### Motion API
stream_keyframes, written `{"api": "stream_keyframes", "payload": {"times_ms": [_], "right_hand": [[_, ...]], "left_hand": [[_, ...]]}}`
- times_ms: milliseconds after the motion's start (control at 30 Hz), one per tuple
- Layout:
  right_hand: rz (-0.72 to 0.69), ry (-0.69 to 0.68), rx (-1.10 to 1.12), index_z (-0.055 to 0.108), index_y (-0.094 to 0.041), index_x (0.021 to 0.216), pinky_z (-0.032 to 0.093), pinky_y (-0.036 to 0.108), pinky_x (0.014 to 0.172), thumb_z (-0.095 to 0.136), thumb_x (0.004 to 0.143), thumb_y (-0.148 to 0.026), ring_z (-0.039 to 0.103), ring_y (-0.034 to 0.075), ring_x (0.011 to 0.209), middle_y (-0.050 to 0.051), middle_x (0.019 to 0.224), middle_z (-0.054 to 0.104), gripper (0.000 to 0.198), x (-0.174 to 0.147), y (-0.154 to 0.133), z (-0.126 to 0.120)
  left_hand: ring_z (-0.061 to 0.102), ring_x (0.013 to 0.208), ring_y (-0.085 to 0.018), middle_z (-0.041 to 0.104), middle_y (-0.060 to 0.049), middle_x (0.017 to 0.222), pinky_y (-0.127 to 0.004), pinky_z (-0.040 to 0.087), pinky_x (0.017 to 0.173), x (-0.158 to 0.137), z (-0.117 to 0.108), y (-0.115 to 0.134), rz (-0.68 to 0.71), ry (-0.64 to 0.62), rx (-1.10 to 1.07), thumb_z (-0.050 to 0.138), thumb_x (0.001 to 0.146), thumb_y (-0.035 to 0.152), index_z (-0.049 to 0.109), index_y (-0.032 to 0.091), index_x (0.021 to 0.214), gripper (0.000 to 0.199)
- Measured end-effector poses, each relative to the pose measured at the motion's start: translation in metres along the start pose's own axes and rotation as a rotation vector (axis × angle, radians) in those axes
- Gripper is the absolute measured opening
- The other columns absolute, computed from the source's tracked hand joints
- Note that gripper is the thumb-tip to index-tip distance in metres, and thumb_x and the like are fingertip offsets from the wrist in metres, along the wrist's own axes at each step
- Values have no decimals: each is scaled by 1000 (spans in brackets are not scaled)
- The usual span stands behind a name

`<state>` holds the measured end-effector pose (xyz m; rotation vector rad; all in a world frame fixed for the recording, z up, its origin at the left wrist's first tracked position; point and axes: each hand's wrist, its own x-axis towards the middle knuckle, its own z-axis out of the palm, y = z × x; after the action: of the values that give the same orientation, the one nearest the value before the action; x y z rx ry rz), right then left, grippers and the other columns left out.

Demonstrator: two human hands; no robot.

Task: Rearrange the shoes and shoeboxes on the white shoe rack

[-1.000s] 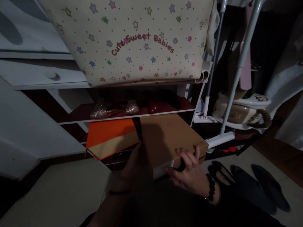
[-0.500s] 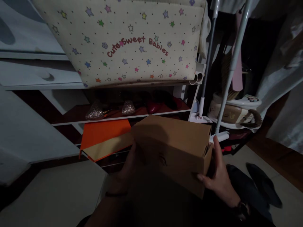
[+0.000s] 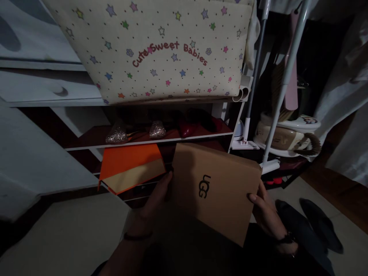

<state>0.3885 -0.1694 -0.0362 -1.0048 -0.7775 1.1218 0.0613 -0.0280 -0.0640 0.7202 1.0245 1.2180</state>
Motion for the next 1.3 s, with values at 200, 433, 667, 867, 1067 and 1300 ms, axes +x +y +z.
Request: {"api": "stream_keyframes", "payload": {"times_ms": [200, 433, 667, 867, 1067, 1300], "right_hand": [[214, 66, 168, 62, -23, 134, 50, 56, 111, 76, 80, -57, 65, 35, 129, 10, 135, 72, 66, 16, 18, 1], [242, 26, 188, 66, -23, 129, 53, 56, 110, 71, 84, -59, 68, 35, 126, 8, 124, 77, 58, 18, 23, 2], [296, 4, 237, 68, -23, 130, 50, 59, 112, 74, 85, -57, 66, 37, 130, 11, 126, 76, 56, -6, 35, 2], [300, 60, 392, 70, -25, 129, 50, 59, 113, 74, 85, -56, 64, 36, 132, 10, 131, 75, 54, -43, 73, 14], [208, 129, 606, 68, -30, 132, 54, 53, 109, 78, 83, -52, 67, 30, 126, 5, 134, 74, 55, -41, 112, 45], [206, 134, 681, 71, -32, 127, 58, 53, 101, 81, 82, -47, 68, 29, 122, 4, 129, 75, 48, -39, 135, 80]], "left_hand": [[60, 135, -33, 77, -11, 124, -46, 42, 119, 3, -5, 15, 92, 29, 164, 81, 81, 50, 79, 21, 111, 42], [64, 125, -33, 75, -12, 126, -45, 45, 112, 8, -9, 13, 124, 1, 219, 86, 70, 58, 78, 19, 113, 58], [63, 123, -35, 75, -11, 122, -40, 50, 103, -6, -11, 32, 135, 52, 329, 87, 68, 53, 79, 20, 110, 53], [63, 118, -32, 74, -9, 122, -38, 51, 100, -17, 0, 47, 277, 129, 302, 85, 70, 48, 75, 19, 113, 53], [60, 128, -32, 68, -12, 136, -47, 49, 108, -6, 6, 29, 255, 3, 107, 86, 70, 50, 70, 20, 122, 62], [54, 139, -34, 64, -12, 145, -47, 39, 118, -17, 7, 19, 225, -111, 314, 81, 78, 53, 71, 22, 127, 59]]}}
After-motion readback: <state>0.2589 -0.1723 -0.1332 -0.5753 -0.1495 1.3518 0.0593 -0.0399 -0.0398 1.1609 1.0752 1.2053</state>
